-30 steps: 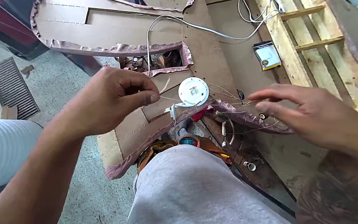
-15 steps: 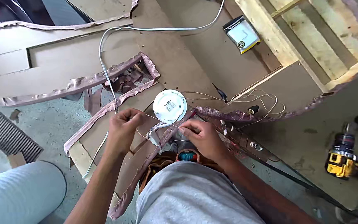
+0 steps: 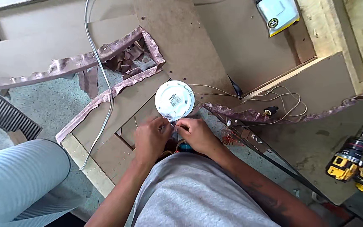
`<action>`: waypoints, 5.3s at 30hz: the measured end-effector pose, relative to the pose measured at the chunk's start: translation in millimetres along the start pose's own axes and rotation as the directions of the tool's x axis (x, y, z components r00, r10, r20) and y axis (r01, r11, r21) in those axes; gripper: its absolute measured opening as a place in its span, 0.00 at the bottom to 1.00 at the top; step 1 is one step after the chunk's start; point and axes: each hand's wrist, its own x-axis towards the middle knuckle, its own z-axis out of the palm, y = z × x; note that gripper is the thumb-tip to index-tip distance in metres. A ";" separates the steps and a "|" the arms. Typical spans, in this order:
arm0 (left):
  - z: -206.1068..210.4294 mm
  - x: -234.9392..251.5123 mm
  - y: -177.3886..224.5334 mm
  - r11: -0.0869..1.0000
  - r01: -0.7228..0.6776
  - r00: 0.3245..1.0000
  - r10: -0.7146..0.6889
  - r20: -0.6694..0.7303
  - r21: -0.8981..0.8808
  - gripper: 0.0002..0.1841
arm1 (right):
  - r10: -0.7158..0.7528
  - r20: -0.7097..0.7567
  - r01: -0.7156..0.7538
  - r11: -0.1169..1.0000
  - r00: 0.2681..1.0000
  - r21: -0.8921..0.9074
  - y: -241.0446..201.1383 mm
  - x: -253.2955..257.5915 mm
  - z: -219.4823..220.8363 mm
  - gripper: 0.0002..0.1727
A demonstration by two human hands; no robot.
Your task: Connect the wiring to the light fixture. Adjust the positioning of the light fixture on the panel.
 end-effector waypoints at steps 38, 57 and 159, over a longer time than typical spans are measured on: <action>11.1 -16.9 5.3 0.991 -0.041 0.996 0.051 -0.075 0.131 0.07 | -0.206 -0.162 0.186 0.974 0.965 -0.129 31.1 -19.6 -32.7 0.10; 22.9 -54.7 3.2 0.965 0.145 0.977 -0.175 -0.120 -0.219 0.11 | -0.340 -0.068 0.306 0.905 0.938 -0.295 -0.6 15.4 -33.2 0.13; 71.3 -40.2 -14.8 0.923 -0.049 0.941 -0.085 -0.327 -0.381 0.15 | -0.150 0.017 0.151 0.983 0.989 -0.104 -2.5 -6.1 -27.6 0.08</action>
